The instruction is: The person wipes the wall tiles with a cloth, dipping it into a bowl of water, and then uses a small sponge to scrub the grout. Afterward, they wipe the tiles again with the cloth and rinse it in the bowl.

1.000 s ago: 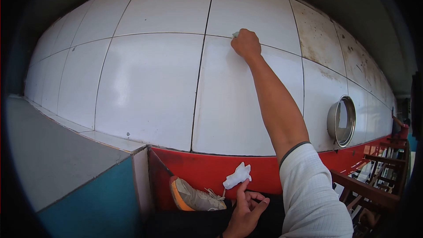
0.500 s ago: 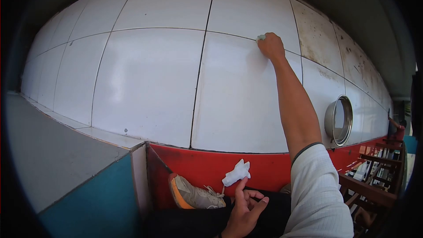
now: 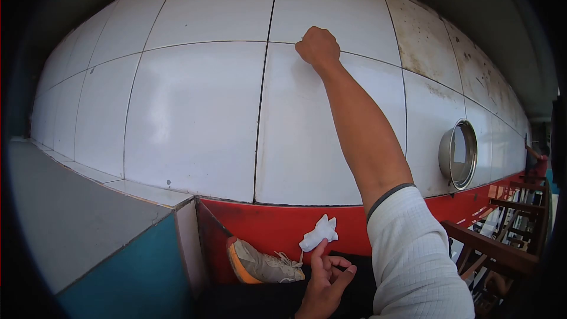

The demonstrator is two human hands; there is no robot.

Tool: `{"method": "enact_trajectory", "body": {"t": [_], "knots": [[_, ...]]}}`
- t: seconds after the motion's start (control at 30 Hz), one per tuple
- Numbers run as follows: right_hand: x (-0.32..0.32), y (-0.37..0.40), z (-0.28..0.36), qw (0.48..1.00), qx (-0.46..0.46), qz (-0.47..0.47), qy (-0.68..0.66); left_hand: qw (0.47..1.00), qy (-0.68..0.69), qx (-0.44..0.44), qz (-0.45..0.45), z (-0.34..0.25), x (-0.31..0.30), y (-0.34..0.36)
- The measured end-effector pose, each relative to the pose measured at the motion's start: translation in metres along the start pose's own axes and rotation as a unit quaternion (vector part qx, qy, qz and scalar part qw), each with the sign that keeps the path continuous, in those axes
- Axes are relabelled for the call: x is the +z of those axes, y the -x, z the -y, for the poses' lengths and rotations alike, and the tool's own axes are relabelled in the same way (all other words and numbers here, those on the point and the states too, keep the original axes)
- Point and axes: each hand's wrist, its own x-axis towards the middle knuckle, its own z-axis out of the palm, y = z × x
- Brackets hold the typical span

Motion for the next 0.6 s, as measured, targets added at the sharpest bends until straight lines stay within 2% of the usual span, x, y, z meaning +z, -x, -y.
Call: {"method": "enact_trajectory", "body": {"t": [0.1, 0.17, 0.3, 0.43, 0.53, 0.6], "knots": [[-0.024, -0.004, -0.061, 0.996, 0.077, -0.034, 0.031, 0.999, -0.031, -0.007, 0.002, -0.008, 0.001, 0.001], [-0.039, -0.006, -0.104, 0.992, 0.086, -0.059, 0.066, 0.999, -0.037, -0.009, 0.004, -0.011, 0.003, 0.002], [-0.040, -0.008, -0.115, 0.991, 0.095, -0.069, 0.061, 0.999, -0.035, -0.029, 0.003, -0.010, 0.007, 0.001], [-0.016, -0.005, -0.057, 0.997, 0.067, -0.040, -0.005, 0.999, -0.045, -0.026, 0.001, -0.003, 0.007, -0.001], [0.013, 0.001, 0.004, 0.998, 0.000, -0.016, -0.055, 0.999, -0.040, -0.032, 0.001, -0.004, 0.006, -0.002], [0.018, 0.001, 0.021, 0.997, -0.011, 0.002, -0.076, 0.999, -0.033, -0.036, -0.001, -0.006, 0.005, -0.004]]}}
